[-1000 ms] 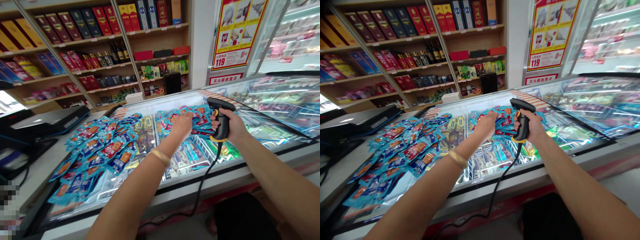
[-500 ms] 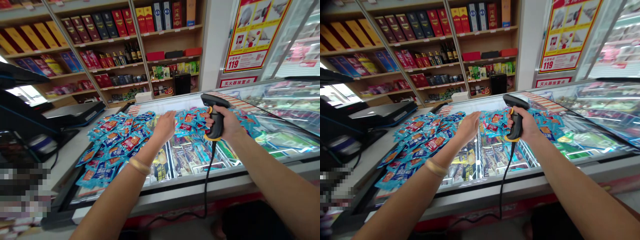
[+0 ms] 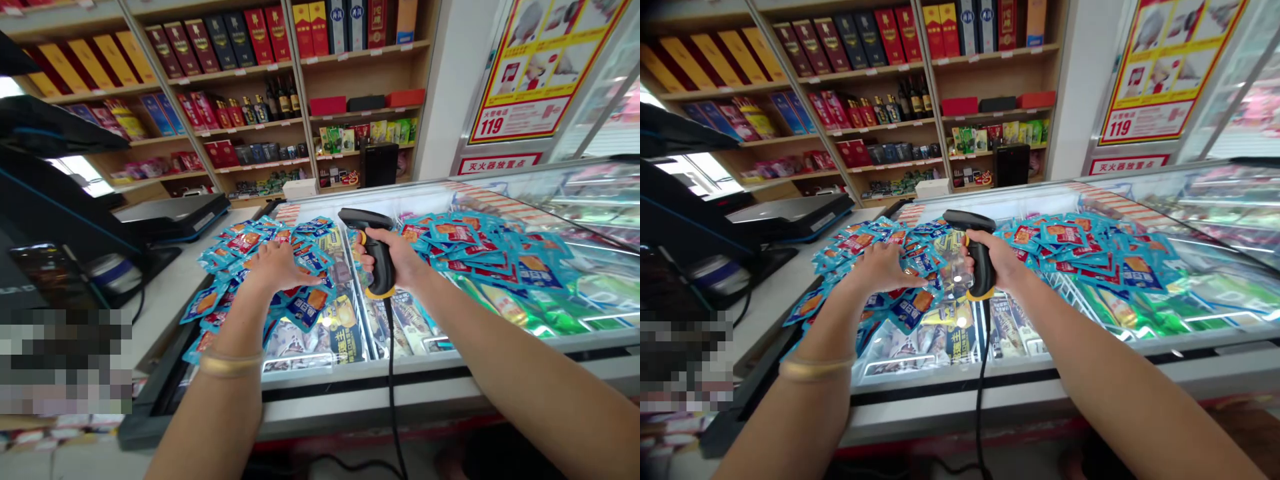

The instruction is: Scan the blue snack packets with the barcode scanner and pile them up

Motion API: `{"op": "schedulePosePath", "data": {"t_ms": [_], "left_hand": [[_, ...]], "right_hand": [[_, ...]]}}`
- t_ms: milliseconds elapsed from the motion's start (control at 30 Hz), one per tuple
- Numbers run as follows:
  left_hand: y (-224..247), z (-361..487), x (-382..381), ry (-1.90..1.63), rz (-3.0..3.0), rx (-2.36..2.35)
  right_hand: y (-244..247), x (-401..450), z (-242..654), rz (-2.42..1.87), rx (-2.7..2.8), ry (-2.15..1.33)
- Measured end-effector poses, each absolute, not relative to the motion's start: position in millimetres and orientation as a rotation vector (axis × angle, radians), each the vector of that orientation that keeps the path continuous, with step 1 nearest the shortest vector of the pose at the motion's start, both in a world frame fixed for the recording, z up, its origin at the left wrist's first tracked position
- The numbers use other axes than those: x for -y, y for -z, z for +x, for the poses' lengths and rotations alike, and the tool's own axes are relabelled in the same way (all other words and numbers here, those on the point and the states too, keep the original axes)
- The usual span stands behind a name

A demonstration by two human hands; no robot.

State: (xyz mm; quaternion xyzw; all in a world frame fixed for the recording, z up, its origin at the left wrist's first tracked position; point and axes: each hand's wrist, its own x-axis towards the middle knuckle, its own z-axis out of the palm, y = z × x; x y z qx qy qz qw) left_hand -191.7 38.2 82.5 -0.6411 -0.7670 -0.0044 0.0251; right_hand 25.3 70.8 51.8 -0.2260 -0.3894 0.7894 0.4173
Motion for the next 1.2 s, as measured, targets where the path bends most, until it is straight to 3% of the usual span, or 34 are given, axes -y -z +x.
{"op": "schedulePosePath", "data": {"t_ms": [233,433,667,933,1033,1200], "left_hand": [[-80,-193,-34,-0.148,-1.929,2.364],[-73,-194,-35,0.071,-1.925,2.36],[-68,-193,-45,1.021,-2.004,2.316],[-67,-179,-50,2.691,-2.101,2.312],[-67,-176,-49,2.928,-2.008,2.387],[-65,-172,-48,2.896,-1.925,2.46]], "right_hand": [[-49,-65,34,-0.617,0.939,-2.008],[-48,-65,33,-0.623,0.979,-2.018],[-46,-63,31,-0.619,1.027,-2.018],[-45,-61,32,-0.557,1.075,-1.998],[-46,-59,32,-0.524,1.084,-2.0],[-46,-58,31,-0.496,1.096,-2.012]]}}
